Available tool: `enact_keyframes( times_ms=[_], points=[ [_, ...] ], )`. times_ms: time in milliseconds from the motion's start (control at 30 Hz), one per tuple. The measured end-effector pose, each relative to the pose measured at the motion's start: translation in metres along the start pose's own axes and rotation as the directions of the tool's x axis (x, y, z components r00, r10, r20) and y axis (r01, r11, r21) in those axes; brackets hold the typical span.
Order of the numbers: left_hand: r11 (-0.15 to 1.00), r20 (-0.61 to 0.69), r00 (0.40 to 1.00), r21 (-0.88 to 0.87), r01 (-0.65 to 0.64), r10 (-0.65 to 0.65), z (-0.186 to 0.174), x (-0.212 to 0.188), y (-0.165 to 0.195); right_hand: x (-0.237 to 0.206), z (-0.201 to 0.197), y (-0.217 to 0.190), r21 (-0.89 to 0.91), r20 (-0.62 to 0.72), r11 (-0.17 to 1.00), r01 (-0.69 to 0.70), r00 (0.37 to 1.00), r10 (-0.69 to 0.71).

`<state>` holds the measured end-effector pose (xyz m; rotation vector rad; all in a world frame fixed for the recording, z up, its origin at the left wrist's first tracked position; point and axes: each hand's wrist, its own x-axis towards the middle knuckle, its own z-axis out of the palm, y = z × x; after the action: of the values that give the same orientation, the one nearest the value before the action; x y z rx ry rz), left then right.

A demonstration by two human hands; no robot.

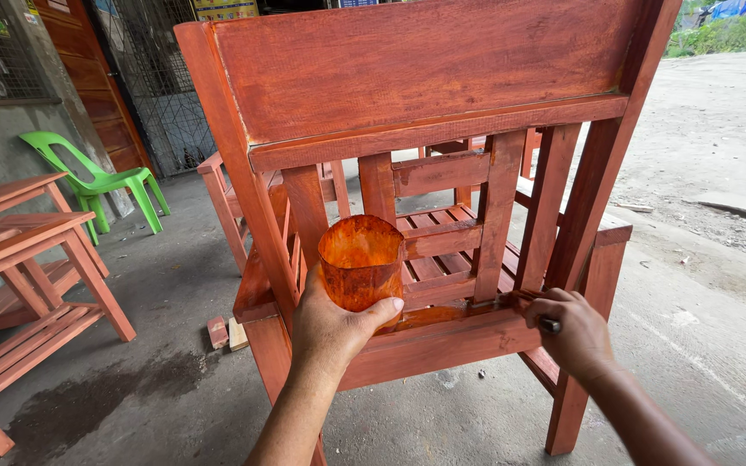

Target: The person applies reddish-brown stain to a wooden chair using a brush and a small container. They repeatedly dip the brush into the container and coat the chair's backrest and frame, working methodically across the slats and joints.

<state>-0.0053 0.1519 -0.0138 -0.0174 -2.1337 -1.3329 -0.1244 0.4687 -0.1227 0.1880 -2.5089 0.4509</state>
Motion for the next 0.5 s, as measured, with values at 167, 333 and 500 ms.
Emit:
enact_keyframes(
  times_ms=[167, 333, 500],
  points=[
    [0.997, 0.019, 0.998, 0.030, 0.064, -0.065, 0.011, -0.002, 0.005, -0.014, 0.021, -0.055, 0.013, -0.002, 0.986, 0.167, 0.986, -0.167],
    [0.993, 0.044, 0.993, 0.064, 0.103, -0.106, 0.020, -0.001, 0.004, -0.002, 0.031, -0.064, 0.148, 0.112, 0.974, 0.173, 0.975, -0.190],
    [0.999, 0.001, 1.000, 0.019, 0.026, -0.026, 0.005, 0.007, -0.006, 0.019, 0.002, -0.005, 0.179, 0.060, 0.979, 0.093, 0.993, -0.105]
  ],
)
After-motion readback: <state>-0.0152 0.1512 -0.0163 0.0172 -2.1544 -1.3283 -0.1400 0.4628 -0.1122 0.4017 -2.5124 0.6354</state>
